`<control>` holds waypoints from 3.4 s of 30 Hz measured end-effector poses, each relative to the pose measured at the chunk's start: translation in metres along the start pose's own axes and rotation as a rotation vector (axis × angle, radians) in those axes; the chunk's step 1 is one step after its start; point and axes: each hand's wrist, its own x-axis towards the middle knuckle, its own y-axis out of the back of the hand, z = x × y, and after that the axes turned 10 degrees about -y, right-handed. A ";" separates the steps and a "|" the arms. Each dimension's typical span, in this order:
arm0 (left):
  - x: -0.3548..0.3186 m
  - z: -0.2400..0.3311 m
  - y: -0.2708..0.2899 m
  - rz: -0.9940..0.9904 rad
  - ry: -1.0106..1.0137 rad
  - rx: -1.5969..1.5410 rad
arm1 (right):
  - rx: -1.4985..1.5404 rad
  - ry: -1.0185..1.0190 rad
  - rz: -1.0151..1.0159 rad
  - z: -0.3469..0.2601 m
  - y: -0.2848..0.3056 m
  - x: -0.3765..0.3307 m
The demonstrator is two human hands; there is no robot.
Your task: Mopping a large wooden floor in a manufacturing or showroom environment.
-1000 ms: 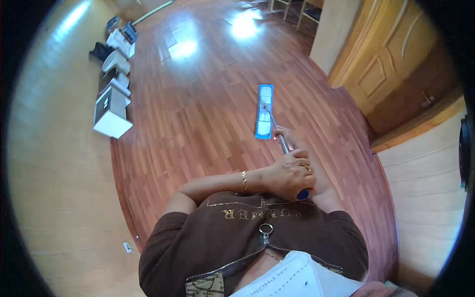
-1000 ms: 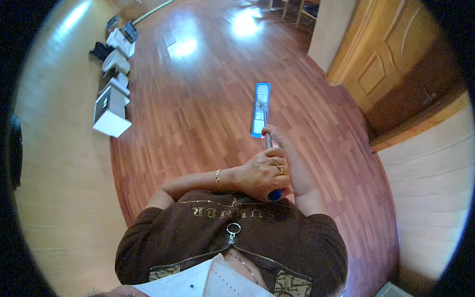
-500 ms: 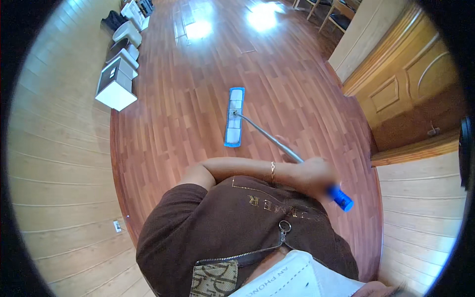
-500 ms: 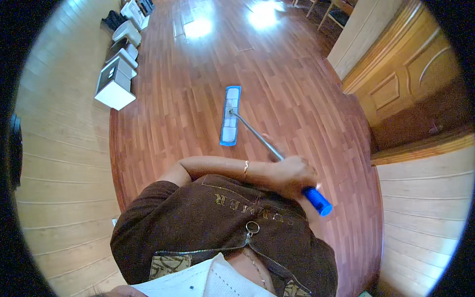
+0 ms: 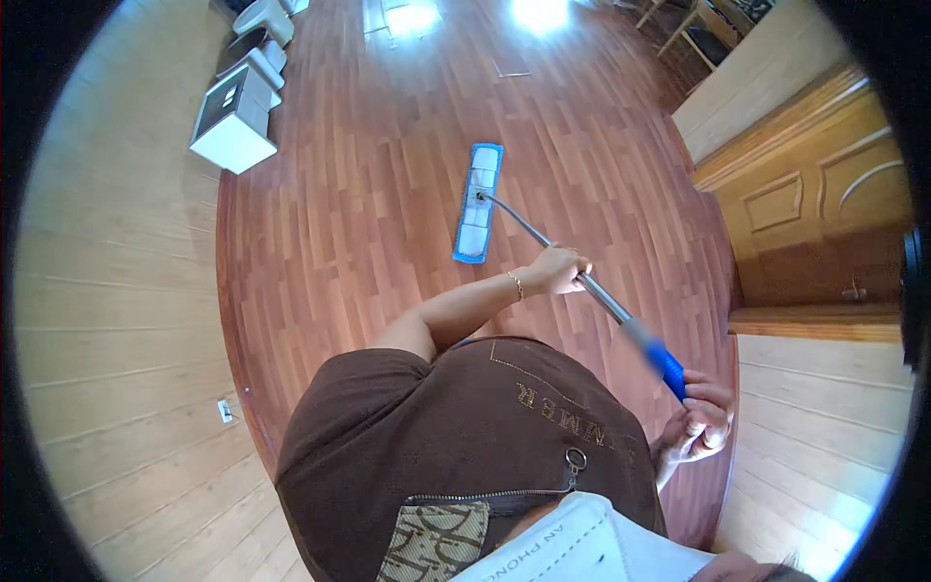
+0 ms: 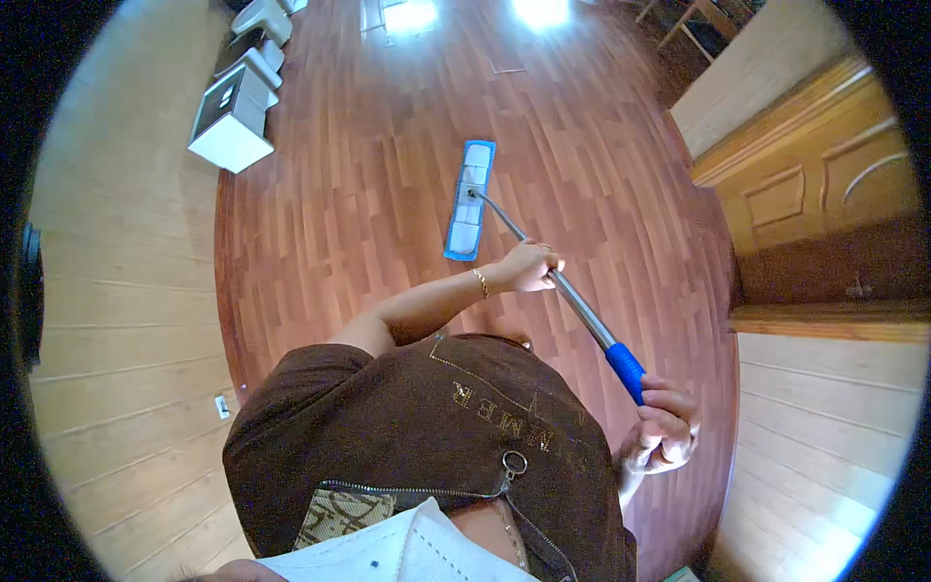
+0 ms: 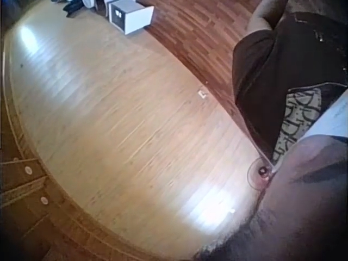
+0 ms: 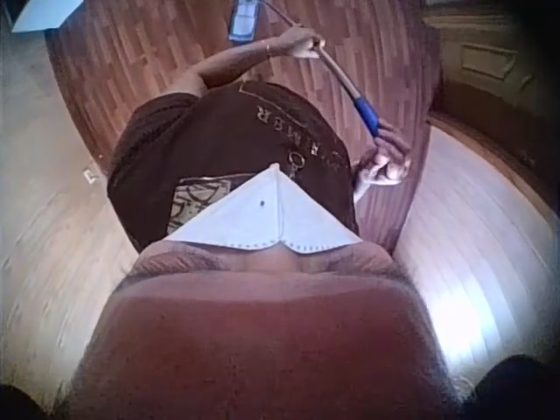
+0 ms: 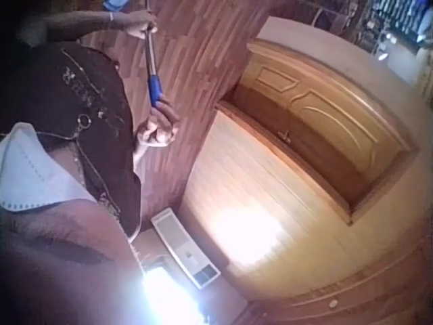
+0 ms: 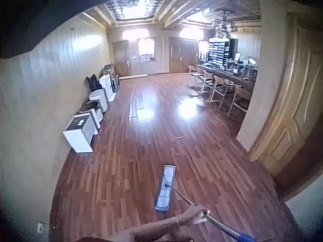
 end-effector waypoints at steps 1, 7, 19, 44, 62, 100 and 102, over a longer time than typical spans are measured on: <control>-0.004 -0.006 -0.001 0.039 -0.014 -0.006 | 0.018 0.001 0.010 -0.001 -0.004 -0.002; -0.029 -0.003 0.018 0.158 0.083 0.074 | 0.040 0.121 -0.074 -0.010 -0.031 0.008; -0.159 -0.008 0.064 0.452 0.416 0.219 | 0.436 0.259 -0.657 -0.021 -0.111 0.035; -0.476 0.091 0.012 1.012 1.209 0.621 | 0.932 -0.327 -1.797 -0.067 -0.323 -0.050; -0.314 0.065 0.112 0.534 0.519 0.236 | 0.864 0.235 -1.306 -0.087 -0.219 0.089; -0.327 -0.277 0.291 0.399 0.708 0.320 | 0.839 0.277 -1.216 -0.004 -0.508 0.119; -0.350 -0.290 0.305 0.508 0.672 0.331 | 0.824 0.273 -1.229 -0.010 -0.537 0.113</control>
